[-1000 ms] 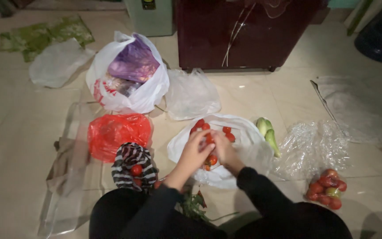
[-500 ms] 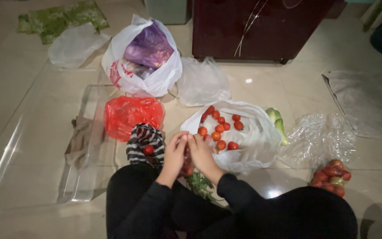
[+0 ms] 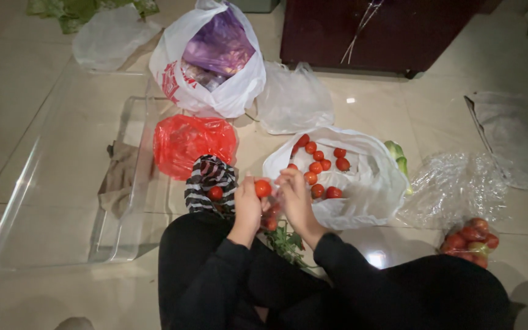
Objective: The person sits on the floor and sorts cherry tomatoes from a white plastic bag into a clear plastic bag. They handle the tomatoes by hand, placing them into the clear bag and arranging them.
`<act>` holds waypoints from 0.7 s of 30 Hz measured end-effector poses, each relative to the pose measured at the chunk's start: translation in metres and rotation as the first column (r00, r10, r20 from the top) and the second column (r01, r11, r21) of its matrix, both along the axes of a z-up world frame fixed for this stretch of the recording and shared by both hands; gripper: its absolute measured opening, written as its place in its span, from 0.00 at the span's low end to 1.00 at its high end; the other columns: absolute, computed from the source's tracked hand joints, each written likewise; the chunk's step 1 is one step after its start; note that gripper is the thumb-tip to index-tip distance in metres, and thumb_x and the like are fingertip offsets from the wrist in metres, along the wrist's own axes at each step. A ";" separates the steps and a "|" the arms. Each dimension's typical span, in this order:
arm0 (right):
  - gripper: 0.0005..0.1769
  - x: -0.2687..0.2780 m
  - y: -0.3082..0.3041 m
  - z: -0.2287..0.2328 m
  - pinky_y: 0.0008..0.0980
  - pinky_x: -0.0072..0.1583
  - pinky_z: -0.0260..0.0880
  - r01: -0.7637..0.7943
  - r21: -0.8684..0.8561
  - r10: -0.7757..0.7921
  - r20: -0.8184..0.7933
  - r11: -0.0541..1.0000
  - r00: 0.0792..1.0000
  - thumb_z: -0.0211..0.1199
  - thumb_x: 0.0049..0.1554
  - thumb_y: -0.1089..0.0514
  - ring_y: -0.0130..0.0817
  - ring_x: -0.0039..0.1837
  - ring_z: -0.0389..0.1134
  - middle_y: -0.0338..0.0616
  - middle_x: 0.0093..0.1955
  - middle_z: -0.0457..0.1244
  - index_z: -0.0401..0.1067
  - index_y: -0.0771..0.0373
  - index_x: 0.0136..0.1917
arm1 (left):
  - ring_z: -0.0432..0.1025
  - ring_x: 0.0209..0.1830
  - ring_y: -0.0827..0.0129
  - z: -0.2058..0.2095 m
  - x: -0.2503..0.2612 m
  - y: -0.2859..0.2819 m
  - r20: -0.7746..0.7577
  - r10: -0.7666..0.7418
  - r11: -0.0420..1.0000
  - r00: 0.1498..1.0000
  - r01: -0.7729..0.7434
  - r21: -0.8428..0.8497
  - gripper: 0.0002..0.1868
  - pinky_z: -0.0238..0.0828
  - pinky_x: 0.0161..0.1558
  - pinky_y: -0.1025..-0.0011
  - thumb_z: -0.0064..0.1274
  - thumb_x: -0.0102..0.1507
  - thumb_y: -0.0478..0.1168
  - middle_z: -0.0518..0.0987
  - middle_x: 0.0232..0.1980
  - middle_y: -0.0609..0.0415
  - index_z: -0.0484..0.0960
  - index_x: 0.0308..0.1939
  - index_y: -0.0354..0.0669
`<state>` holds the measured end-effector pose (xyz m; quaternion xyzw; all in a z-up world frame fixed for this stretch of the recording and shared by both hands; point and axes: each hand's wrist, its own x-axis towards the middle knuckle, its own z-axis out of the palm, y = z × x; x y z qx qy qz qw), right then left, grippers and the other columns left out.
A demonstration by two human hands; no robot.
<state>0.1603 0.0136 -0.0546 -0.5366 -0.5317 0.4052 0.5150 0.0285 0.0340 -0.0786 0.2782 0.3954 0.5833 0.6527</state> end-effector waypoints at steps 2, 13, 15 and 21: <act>0.23 -0.002 -0.009 0.015 0.36 0.52 0.71 -0.133 0.046 0.133 0.006 0.990 0.991 0.50 0.64 0.55 0.37 0.51 0.68 0.47 0.63 0.64 0.61 0.63 0.70 | 0.56 0.11 0.71 -0.008 0.005 -0.002 -0.038 -0.008 0.999 0.999 0.006 -0.049 0.28 0.49 0.14 0.71 0.31 0.77 0.55 0.68 0.22 0.49 0.75 0.38 0.35; 0.22 -0.029 -0.021 0.033 0.33 0.43 0.72 -0.044 -0.004 0.044 0.126 0.999 0.991 0.42 0.70 0.50 0.36 0.40 0.69 0.47 0.46 0.68 0.73 0.64 0.61 | 0.70 0.28 0.68 -0.002 0.013 -0.014 -0.450 0.135 0.991 0.883 -0.113 0.075 0.22 0.69 0.32 0.68 0.35 0.73 0.50 0.78 0.31 0.50 0.78 0.41 0.36; 0.20 -0.027 -0.017 0.036 0.33 0.43 0.71 -0.089 -0.013 0.090 0.135 0.996 0.987 0.45 0.69 0.50 0.35 0.39 0.69 0.48 0.43 0.67 0.71 0.65 0.60 | 0.70 0.27 0.69 0.003 0.011 -0.015 -0.464 0.146 0.988 0.874 -0.104 0.115 0.21 0.69 0.31 0.70 0.35 0.73 0.49 0.77 0.30 0.51 0.77 0.42 0.37; 0.17 0.007 -0.011 0.043 0.35 0.47 0.70 -0.213 0.095 0.161 0.389 0.972 0.907 0.57 0.65 0.52 0.36 0.46 0.69 0.53 0.46 0.66 0.66 0.66 0.61 | 0.66 0.24 0.73 0.002 0.010 -0.006 -0.317 0.114 0.982 0.941 -0.059 0.180 0.09 0.64 0.27 0.74 0.41 0.72 0.40 0.74 0.30 0.55 0.72 0.49 0.40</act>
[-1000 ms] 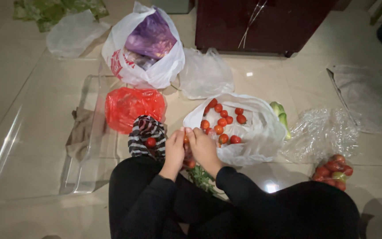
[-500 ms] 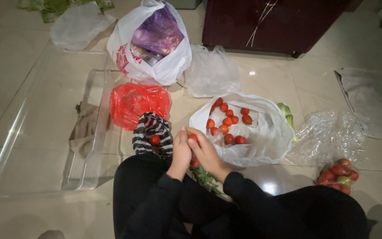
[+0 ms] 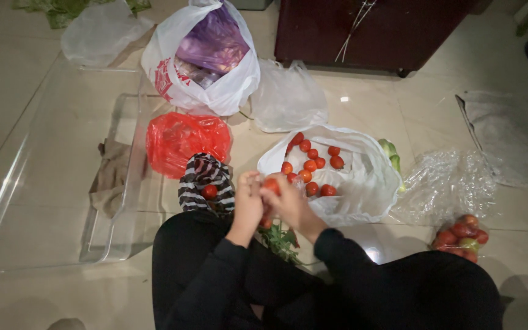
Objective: The person sits on the floor and sorts cherry tomatoes from a white plastic bag into a clear plastic bag. They handle the tomatoes by hand, placing them into the clear bag and arranging them.
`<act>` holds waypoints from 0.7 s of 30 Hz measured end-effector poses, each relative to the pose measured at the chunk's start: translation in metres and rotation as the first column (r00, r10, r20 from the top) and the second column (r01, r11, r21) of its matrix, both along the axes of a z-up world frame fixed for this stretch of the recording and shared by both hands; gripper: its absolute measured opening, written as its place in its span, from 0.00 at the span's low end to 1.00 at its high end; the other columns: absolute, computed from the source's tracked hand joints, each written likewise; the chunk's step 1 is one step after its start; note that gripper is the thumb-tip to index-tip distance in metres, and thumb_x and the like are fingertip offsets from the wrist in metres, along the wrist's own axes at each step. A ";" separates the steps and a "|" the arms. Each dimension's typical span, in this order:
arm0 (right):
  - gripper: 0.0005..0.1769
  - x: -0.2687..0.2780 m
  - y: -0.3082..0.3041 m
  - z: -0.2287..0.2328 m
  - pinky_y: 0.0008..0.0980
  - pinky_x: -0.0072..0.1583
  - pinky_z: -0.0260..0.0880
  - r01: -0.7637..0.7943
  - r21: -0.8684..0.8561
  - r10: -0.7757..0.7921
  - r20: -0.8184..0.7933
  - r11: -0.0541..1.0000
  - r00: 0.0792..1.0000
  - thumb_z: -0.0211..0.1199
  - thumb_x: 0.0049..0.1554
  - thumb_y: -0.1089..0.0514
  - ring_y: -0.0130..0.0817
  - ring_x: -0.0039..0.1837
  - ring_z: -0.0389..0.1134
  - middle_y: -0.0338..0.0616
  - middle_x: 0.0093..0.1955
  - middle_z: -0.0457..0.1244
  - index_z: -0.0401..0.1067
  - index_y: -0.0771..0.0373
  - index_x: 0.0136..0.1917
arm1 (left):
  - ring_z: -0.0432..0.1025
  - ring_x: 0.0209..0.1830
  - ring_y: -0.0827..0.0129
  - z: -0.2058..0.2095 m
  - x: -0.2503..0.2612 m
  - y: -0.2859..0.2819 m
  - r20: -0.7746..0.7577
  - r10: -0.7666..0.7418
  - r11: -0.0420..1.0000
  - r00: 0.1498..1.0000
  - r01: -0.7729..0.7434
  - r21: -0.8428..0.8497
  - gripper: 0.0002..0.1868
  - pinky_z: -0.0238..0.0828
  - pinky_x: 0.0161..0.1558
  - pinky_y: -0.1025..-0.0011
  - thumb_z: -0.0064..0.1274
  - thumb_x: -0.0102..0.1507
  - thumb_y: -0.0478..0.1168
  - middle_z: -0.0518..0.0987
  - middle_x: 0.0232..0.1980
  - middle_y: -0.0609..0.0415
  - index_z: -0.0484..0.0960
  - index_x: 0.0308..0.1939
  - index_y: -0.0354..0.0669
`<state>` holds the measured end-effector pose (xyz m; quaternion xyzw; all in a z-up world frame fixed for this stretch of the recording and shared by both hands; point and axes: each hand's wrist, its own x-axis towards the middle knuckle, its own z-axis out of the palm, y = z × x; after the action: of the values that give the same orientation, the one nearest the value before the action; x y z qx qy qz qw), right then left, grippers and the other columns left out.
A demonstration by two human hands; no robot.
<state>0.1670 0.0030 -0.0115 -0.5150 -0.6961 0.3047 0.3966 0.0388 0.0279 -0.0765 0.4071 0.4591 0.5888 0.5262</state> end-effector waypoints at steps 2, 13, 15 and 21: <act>0.14 0.013 0.007 0.002 0.37 0.42 0.68 0.300 -0.347 -0.291 0.079 0.888 0.953 0.55 0.65 0.51 0.38 0.38 0.68 0.52 0.38 0.67 0.71 0.59 0.59 | 0.65 0.23 0.73 0.002 0.000 0.000 0.033 -0.053 0.998 0.998 0.051 0.047 0.09 0.63 0.27 0.74 0.44 0.70 0.37 0.71 0.26 0.55 0.68 0.54 0.46; 0.14 0.099 0.009 -0.059 0.34 0.41 0.70 0.186 -0.386 -0.424 -0.744 0.904 0.517 0.57 0.66 0.52 0.33 0.36 0.65 0.43 0.36 0.61 0.68 0.64 0.42 | 0.76 0.38 0.43 0.024 0.078 0.023 -0.718 0.023 0.992 0.695 0.071 0.100 0.27 0.72 0.39 0.54 0.66 0.56 0.47 0.79 0.42 0.38 0.74 0.50 0.33; 0.17 0.097 0.008 -0.067 0.33 0.44 0.70 0.099 -0.311 -0.318 -0.814 0.945 0.485 0.58 0.70 0.53 0.33 0.39 0.66 0.43 0.38 0.61 0.66 0.64 0.43 | 0.76 0.39 0.41 0.012 0.085 0.029 -0.774 -0.035 0.996 0.632 0.086 0.026 0.23 0.72 0.39 0.53 0.64 0.57 0.45 0.80 0.42 0.37 0.77 0.49 0.34; 0.16 0.066 0.003 -0.034 0.36 0.50 0.74 0.120 -0.344 -0.347 -0.736 0.931 0.581 0.51 0.63 0.48 0.37 0.49 0.75 0.46 0.48 0.69 0.62 0.60 0.58 | 0.80 0.35 0.54 -0.013 0.042 0.035 -0.603 -0.043 0.998 0.797 0.057 0.004 0.07 0.76 0.41 0.63 0.59 0.54 0.36 0.84 0.34 0.41 0.84 0.32 0.35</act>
<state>0.2332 0.0061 -0.0456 -0.4631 -0.3307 0.5312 0.6276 0.0812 0.0628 -0.0895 0.5908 0.5849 0.4199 0.3640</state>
